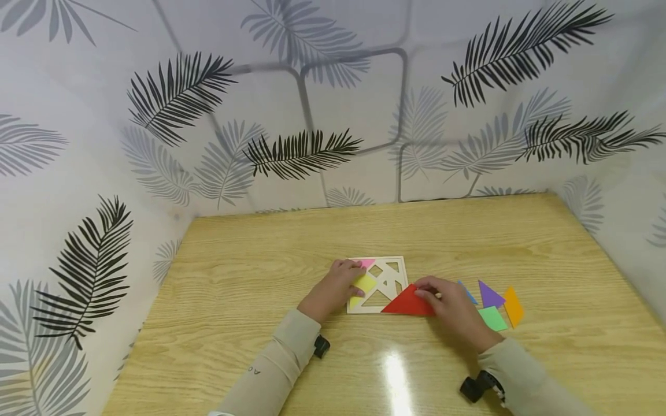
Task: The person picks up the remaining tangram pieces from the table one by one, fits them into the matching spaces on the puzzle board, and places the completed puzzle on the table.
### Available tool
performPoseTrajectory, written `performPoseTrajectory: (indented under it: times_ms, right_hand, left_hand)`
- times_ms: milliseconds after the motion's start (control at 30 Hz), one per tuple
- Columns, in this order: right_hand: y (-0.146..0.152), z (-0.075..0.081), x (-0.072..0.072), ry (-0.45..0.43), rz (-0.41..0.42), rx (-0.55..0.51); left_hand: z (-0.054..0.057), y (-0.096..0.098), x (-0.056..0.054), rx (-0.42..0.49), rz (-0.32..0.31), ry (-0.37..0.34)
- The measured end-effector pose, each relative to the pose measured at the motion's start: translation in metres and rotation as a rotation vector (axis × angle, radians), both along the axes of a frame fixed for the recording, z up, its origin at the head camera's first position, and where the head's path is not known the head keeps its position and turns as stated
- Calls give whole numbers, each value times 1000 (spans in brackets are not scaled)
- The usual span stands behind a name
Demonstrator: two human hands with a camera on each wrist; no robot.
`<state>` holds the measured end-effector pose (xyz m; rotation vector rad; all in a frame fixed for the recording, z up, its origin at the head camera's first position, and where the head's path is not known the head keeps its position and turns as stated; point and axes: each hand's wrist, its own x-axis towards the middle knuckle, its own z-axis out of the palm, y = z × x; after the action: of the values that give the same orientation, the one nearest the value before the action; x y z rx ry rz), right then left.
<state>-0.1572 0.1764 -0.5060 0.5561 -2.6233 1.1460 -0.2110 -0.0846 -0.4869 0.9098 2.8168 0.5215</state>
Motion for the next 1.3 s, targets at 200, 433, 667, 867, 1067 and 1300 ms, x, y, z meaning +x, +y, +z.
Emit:
performPoseTrajectory:
  times_ms: [200,433,667,867,1067,1300]
  right_hand:
    - [-5,1,0,-38,-8,0]
    - [-11,2,-2,-96,-21,2]
    - [-18,2,-4,-98,-17,10]
    - [-24,4,-5,-108,12,-18]
    - [-29,5,-5,-115,30,-19]
    - [-37,5,-9,-72,68,14]
  left_hand:
    - [0,0,0,-6,6,-17]
    - [0,0,0,-15,13,-29]
    - [0,0,0,-12,-4,-8]
    - [1,0,1,-17,-3,-5]
    - [-1,1,0,-26,18,-25]
    - [-1,1,-1,-32,26,-28]
